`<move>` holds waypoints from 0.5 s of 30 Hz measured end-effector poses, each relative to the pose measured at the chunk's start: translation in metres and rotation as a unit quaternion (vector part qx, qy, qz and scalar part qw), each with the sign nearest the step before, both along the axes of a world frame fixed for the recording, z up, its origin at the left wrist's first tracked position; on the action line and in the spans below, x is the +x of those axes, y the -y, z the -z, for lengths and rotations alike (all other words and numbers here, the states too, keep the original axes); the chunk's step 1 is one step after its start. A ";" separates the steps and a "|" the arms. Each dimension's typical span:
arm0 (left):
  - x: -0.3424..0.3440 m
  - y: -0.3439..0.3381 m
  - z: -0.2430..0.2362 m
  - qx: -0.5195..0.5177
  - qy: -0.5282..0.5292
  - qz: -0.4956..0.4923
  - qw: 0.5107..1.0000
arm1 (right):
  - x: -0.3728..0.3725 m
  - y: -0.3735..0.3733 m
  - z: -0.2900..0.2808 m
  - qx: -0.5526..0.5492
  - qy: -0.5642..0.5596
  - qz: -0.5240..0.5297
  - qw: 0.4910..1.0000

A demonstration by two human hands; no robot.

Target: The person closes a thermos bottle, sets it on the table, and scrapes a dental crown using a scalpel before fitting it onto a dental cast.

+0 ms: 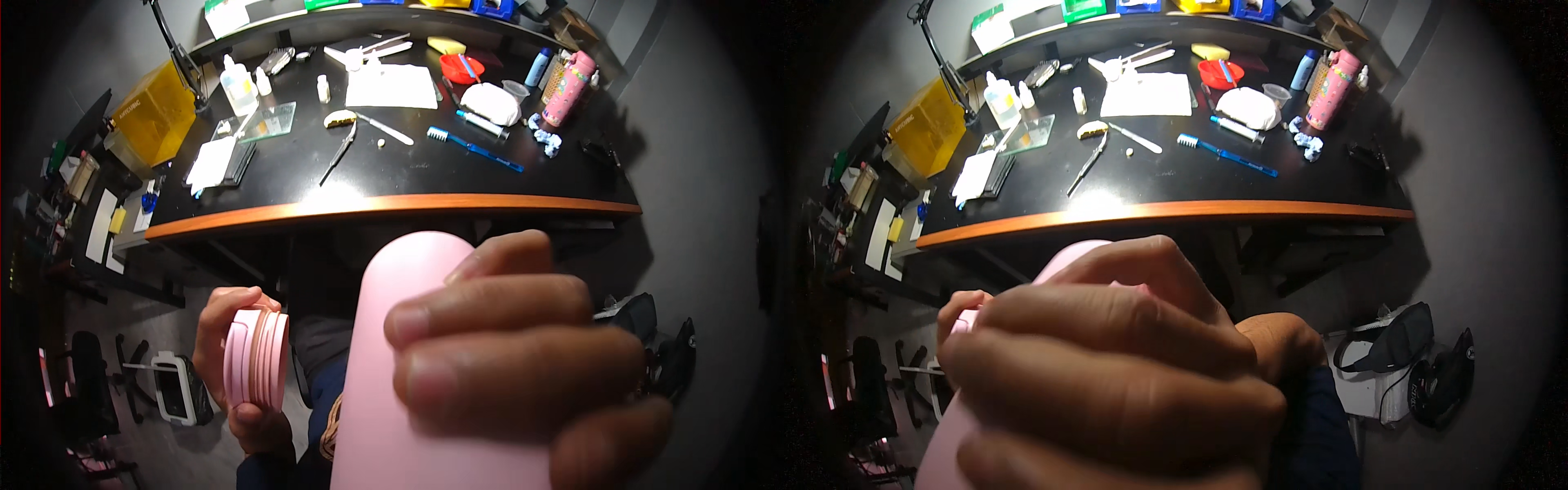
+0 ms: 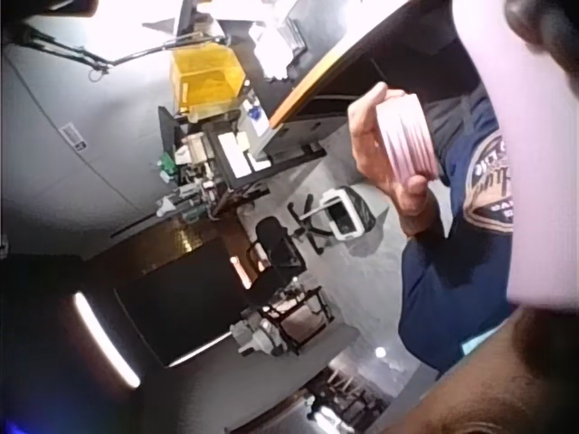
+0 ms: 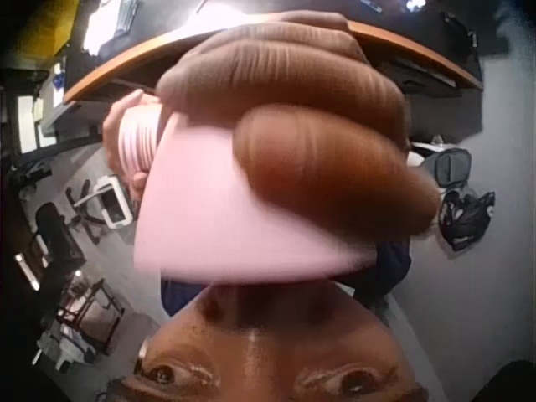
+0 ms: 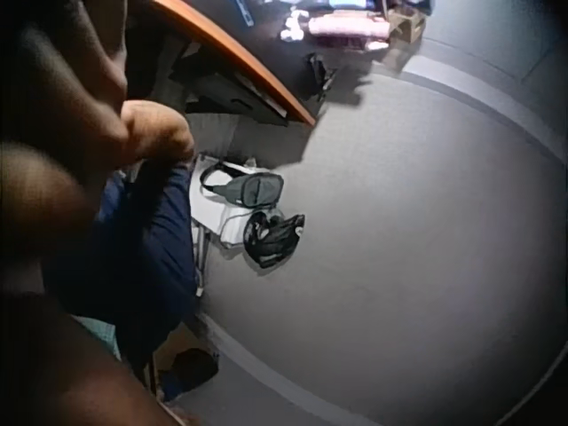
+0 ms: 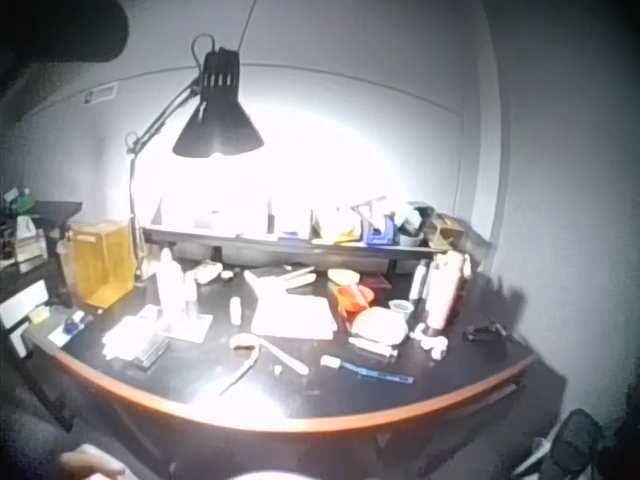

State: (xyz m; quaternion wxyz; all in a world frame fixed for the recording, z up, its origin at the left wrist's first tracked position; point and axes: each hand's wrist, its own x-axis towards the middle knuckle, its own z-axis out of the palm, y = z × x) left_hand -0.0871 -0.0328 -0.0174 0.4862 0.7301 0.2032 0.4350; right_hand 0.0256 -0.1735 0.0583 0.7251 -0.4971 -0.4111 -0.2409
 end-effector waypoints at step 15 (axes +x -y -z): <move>0.040 -0.011 -0.026 0.268 -0.030 0.248 0.930 | 0.068 0.022 0.142 -0.283 0.007 -0.239 0.929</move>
